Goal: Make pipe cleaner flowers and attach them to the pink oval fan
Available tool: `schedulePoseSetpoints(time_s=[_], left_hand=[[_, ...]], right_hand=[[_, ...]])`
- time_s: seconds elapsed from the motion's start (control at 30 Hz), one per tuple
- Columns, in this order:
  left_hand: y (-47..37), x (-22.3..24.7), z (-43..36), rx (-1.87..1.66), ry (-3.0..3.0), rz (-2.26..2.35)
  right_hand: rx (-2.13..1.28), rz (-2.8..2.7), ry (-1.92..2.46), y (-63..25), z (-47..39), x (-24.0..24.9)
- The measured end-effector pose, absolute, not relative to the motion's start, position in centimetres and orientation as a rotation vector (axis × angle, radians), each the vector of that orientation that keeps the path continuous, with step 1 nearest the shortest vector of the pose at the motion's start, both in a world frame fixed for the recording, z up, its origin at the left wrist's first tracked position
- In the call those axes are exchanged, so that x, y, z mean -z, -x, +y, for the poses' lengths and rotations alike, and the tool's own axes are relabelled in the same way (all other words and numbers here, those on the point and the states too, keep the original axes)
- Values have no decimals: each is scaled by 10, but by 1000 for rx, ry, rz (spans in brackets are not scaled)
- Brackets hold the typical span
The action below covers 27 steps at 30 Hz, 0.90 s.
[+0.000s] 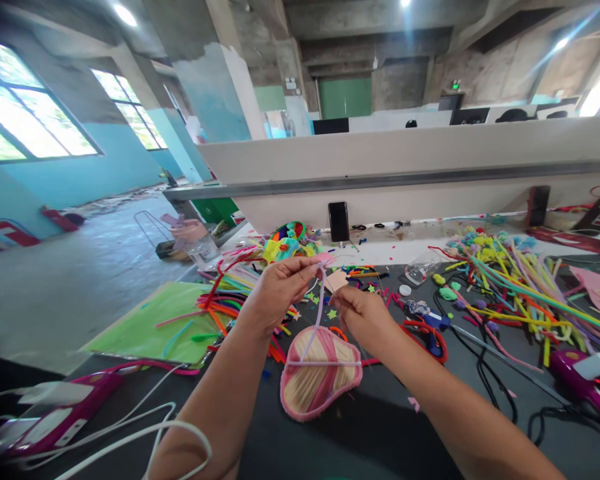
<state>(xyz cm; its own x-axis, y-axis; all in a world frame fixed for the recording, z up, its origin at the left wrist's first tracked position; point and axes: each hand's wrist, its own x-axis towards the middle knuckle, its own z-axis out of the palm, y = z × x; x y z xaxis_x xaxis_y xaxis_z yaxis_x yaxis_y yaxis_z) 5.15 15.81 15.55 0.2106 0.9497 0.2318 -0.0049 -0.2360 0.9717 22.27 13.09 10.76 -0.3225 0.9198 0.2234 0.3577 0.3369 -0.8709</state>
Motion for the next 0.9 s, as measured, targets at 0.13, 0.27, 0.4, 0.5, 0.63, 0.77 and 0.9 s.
schedulePoseSetpoints(time_s=[0.13,0.27,0.4,0.5,0.63,0.77,0.9], left_hand=[[-50,-153,160,-1208,-1498,945],[-48,-150,163,-1226,-1494,926],[-47,-152,164,-1218,-1463,936],[-47,-155,163,-1222,-1428,958],[-46,-155,162,-1203,-1457,934],[-43,-154,162,-1170,-1466,878],[-42,-155,162,-1162,-1413,871]], right_hand=[[-954,-1836,1124,-222,131,-106],[-970,-1851,1115,-222,130,-109],[-948,-1873,1122,-221,128,-112],[-939,-1862,1122,-221,127,-113],[-962,-1852,1135,-221,127,-113],[-951,-1853,1127,-222,129,-112],[-871,-1861,1104,-223,131,-108]])
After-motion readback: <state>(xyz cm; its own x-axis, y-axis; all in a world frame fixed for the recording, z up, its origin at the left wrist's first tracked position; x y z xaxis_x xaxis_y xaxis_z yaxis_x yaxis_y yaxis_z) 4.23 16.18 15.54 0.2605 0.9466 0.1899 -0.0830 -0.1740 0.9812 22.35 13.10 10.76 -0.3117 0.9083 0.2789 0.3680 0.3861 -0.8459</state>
